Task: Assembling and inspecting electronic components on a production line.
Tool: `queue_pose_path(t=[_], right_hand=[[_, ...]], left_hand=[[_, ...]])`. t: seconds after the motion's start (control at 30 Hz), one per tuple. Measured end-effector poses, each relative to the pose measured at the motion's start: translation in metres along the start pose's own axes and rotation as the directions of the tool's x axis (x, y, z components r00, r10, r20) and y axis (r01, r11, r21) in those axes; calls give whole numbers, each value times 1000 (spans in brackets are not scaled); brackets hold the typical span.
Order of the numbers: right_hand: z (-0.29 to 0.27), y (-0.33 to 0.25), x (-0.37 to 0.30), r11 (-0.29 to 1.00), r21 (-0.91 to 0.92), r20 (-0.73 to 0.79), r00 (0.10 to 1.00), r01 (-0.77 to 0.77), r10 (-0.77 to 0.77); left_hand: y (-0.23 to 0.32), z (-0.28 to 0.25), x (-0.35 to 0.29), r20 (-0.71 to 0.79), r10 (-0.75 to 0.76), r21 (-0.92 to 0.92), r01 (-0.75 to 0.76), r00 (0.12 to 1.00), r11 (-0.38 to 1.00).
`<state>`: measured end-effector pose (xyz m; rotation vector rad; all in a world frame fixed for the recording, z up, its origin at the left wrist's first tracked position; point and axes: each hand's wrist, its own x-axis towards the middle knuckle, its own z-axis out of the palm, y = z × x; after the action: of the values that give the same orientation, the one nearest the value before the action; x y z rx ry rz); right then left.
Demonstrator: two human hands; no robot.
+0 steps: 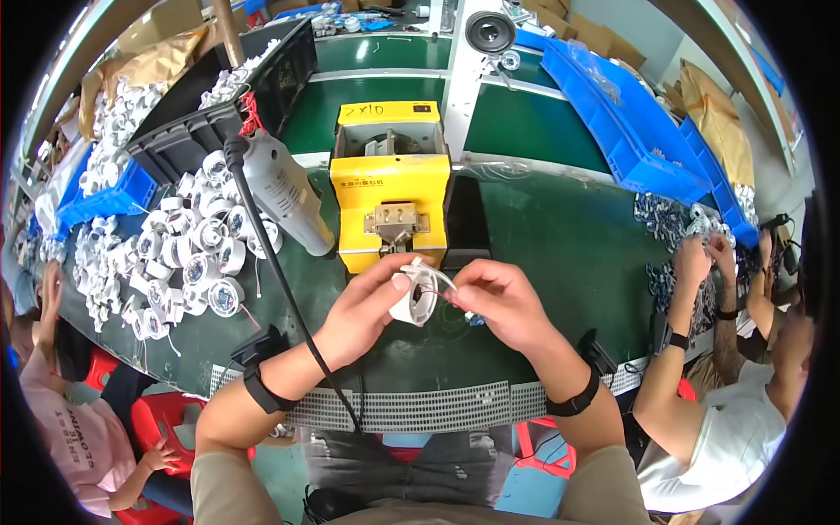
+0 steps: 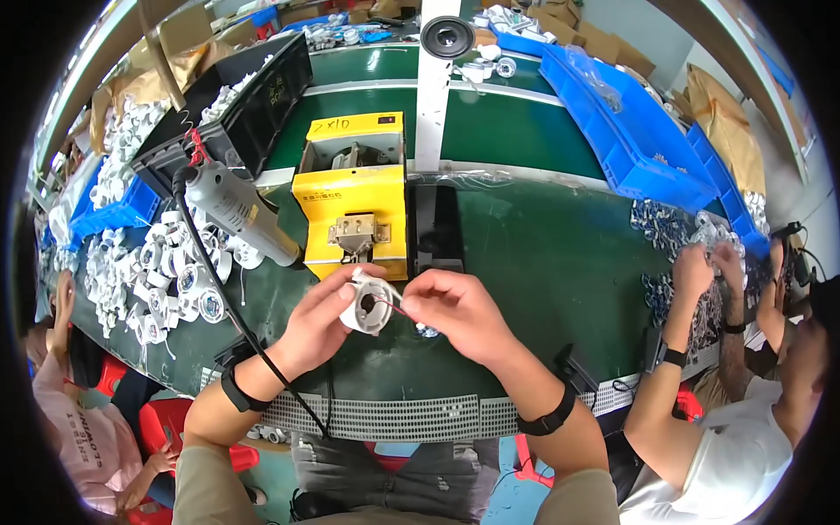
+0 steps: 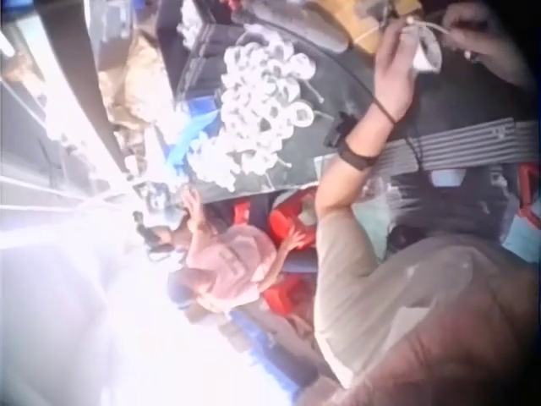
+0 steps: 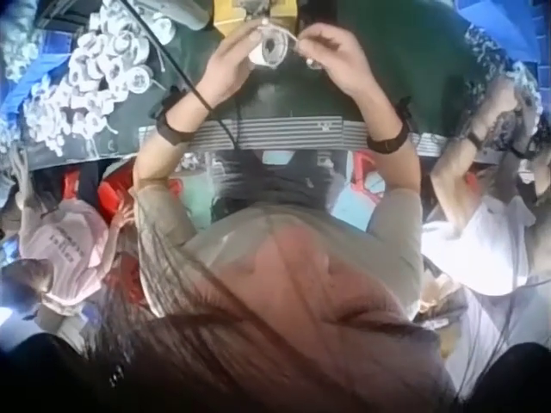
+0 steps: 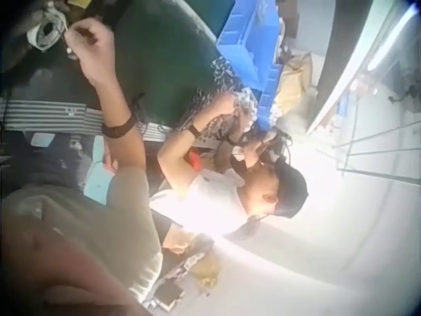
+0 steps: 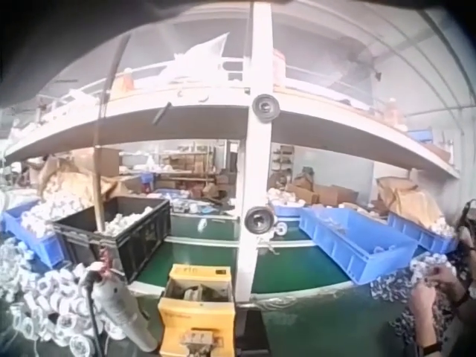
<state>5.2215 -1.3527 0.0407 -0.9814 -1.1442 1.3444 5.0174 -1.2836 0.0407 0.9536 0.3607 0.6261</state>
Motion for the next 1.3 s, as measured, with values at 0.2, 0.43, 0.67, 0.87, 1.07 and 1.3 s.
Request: queue_pose_path(t=[0.2, 0.43, 0.67, 0.87, 1.07, 1.3], right_hand=[[-1, 4, 4, 779, -454, 128, 896, 433, -424], [14, -6, -3, 595, -700, 63, 864, 395, -500], [17, -6, -2, 460, -760, 139, 805, 460, -577], [26, -9, -6, 740, -621, -64, 924, 259, -377], [20, -2, -3, 609, -674, 113, 873, 418, -474], [27, -6, -5, 880, -460, -202, 952, 116, -231]], left_hand=[[5, 2, 7, 27, -59, -129, 62, 998, 990], [1, -2, 3, 25, -104, -118, 106, 994, 987], [3, 1, 3, 34, -142, -58, 144, 989, 988], [8, 3, 5, -38, -79, -167, 71, 996, 983], [2, 1, 4, 24, -62, -135, 65, 998, 989], [-4, -3, 3, -55, 3, -116, -10, 998, 993]])
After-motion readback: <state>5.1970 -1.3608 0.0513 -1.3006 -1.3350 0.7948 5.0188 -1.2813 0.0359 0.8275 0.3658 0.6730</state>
